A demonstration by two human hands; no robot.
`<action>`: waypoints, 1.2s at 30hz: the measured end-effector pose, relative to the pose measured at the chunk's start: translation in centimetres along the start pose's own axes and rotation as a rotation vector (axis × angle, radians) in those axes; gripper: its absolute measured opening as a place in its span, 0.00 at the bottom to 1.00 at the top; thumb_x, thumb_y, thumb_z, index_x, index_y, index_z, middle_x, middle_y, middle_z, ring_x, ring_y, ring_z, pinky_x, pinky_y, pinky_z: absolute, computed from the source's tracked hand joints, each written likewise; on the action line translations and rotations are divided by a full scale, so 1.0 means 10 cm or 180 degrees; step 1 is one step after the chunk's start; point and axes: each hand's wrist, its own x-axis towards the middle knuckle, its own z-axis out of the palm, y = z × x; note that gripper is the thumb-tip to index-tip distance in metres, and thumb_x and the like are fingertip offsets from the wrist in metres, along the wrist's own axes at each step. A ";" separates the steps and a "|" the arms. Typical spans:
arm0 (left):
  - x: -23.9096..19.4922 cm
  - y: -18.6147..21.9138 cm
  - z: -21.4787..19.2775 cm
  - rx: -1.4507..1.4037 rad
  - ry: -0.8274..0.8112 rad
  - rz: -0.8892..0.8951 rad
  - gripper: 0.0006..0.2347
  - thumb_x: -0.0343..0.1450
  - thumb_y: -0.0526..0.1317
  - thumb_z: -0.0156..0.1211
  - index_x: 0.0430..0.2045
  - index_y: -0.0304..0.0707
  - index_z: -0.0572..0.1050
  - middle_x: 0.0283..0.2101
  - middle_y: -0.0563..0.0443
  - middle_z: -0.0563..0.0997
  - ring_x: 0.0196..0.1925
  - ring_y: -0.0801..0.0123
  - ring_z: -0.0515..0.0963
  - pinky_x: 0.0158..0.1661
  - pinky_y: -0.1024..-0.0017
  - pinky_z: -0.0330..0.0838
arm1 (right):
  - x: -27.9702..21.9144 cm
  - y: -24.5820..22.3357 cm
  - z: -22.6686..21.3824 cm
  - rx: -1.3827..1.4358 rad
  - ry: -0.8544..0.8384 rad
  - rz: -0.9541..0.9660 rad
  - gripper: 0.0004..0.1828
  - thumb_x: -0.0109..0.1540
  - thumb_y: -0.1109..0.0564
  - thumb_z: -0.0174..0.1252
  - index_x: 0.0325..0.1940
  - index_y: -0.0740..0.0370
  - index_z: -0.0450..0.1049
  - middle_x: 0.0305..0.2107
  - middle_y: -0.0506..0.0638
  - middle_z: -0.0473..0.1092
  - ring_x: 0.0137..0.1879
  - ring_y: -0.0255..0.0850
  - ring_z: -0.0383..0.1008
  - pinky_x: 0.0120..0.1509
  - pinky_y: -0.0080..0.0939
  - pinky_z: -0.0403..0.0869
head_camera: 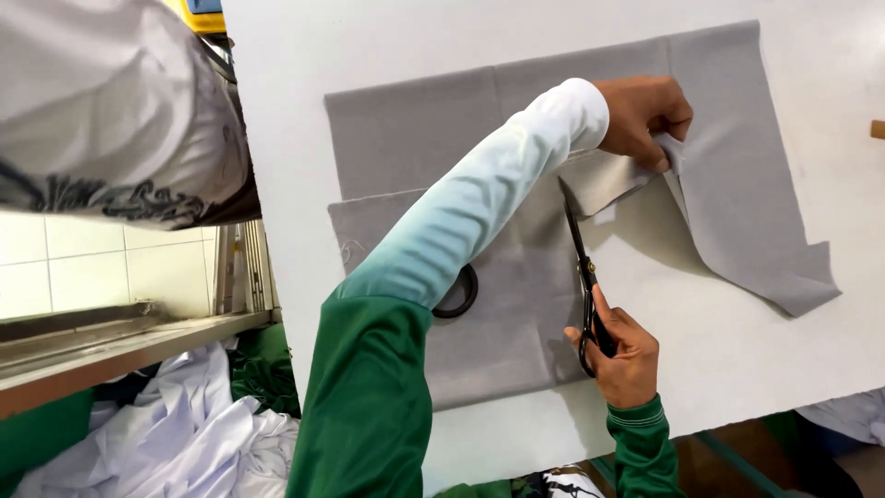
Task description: A person marks a paper pattern onto fabric using a ruler and chalk, then cuts the fabric along the lines with scissors.
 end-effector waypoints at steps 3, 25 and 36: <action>0.03 -0.04 -0.01 -0.0085 -0.0011 0.0098 0.10 0.64 0.38 0.71 0.21 0.49 0.71 0.21 0.63 0.67 0.25 0.75 0.64 0.28 0.72 0.59 | -0.05 0.01 0.02 0.0101 0.0036 0.0073 0.39 0.56 0.71 0.66 0.72 0.62 0.66 0.25 0.43 0.53 0.27 0.32 0.54 0.37 0.24 0.75; 0.03 0.22 -0.01 -0.0072 -0.0088 -0.0085 0.08 0.64 0.38 0.71 0.21 0.48 0.74 0.21 0.63 0.70 0.25 0.76 0.66 0.28 0.73 0.60 | 0.20 0.00 0.20 0.0442 0.0173 -0.0134 0.35 0.57 0.74 0.63 0.69 0.69 0.67 0.23 0.43 0.51 0.28 0.33 0.54 0.39 0.26 0.79; 0.10 0.32 -0.02 0.0102 -0.0150 -0.0074 0.09 0.65 0.39 0.71 0.21 0.48 0.73 0.22 0.63 0.70 0.26 0.76 0.66 0.30 0.72 0.61 | 0.23 0.06 0.21 0.0697 0.0217 -0.0350 0.34 0.58 0.77 0.58 0.69 0.65 0.68 0.24 0.42 0.52 0.29 0.34 0.55 0.46 0.31 0.83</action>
